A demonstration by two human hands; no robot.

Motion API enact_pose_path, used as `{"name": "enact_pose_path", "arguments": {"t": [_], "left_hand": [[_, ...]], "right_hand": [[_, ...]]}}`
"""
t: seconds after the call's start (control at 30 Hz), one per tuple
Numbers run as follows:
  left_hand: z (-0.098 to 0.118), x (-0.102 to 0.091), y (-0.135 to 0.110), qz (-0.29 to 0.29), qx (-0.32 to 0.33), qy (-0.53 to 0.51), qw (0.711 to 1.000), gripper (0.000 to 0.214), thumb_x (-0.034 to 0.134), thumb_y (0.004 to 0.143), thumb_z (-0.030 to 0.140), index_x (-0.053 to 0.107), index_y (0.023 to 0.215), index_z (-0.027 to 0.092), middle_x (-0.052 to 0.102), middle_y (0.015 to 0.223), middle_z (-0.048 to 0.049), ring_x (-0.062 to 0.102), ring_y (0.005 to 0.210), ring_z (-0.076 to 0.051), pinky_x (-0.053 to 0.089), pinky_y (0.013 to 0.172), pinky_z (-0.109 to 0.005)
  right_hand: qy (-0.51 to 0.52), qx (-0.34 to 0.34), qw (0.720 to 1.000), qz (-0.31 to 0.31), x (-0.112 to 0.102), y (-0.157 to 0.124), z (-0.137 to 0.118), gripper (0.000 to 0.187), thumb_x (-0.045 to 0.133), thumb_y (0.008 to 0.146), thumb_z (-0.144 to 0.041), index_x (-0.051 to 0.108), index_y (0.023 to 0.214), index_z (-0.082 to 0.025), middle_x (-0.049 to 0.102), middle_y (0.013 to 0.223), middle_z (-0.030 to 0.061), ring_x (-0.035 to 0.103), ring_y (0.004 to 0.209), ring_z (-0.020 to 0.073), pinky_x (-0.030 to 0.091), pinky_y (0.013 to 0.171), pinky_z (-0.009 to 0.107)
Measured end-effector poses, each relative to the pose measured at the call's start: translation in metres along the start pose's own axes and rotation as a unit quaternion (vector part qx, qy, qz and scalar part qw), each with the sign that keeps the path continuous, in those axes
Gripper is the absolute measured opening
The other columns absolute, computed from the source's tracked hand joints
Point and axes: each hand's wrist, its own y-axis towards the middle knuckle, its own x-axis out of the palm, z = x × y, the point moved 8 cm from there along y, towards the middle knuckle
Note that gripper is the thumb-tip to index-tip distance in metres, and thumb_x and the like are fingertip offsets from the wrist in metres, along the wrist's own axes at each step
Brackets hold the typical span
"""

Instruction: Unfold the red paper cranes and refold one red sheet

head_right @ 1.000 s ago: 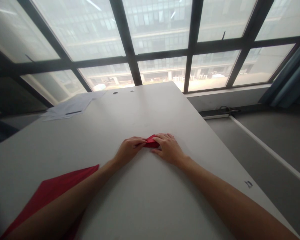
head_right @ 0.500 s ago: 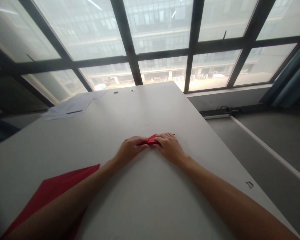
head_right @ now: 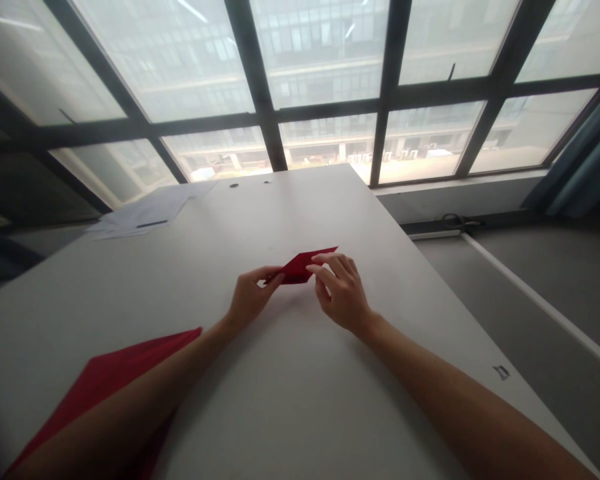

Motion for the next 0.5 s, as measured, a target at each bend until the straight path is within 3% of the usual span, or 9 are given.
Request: {"name": "enact_pose_path", "arguments": {"t": [0.1,0.27,0.33,0.5], "left_hand": [[-0.001,-0.003,0.002,0.004,-0.027,-0.052,0.998,0.029,0.067,0.086,0.032,0.071,0.111,0.018,0.077,0.091,-0.0053,0.071,0.079,-0.020,0.056,0.072,-0.031],[-0.008,0.003,0.002,-0.043,-0.082,-0.167,0.981,0.039,0.067,0.085,0.033,0.058,0.119,0.015,0.074,0.081,-0.0038,0.071,0.075,-0.019,0.054,0.066,-0.027],[-0.011,0.005,0.002,-0.052,-0.096,-0.193,0.975,0.035,0.066,0.084,0.032,0.055,0.114,0.017,0.072,0.077,-0.0019,0.069,0.071,-0.017,0.051,0.061,-0.024],[-0.010,0.013,0.000,-0.096,-0.093,-0.195,0.972,0.017,0.062,0.086,0.029,0.054,0.097,0.019,0.068,0.072,0.0010,0.062,0.064,-0.013,0.045,0.056,-0.020]], "right_hand": [[-0.004,-0.026,0.999,-0.038,0.007,0.000,-0.008,0.038,0.049,0.092,-0.014,0.061,0.126,-0.028,0.059,0.134,0.0071,0.049,0.128,0.0275,0.040,0.105,0.049],[-0.044,-0.058,0.994,-0.079,0.015,0.002,-0.016,0.040,0.051,0.097,-0.023,0.054,0.136,-0.027,0.048,0.149,0.0082,0.039,0.138,0.0284,0.033,0.110,0.051],[-0.042,-0.053,0.996,-0.064,0.013,0.002,-0.015,0.034,0.052,0.097,-0.025,0.059,0.130,-0.027,0.053,0.144,0.0083,0.043,0.134,0.0275,0.035,0.108,0.048],[-0.014,-0.008,0.999,-0.045,0.012,0.000,-0.003,0.014,0.060,0.095,-0.033,0.069,0.101,-0.025,0.069,0.106,0.0056,0.057,0.104,0.0238,0.039,0.095,0.040]]}}
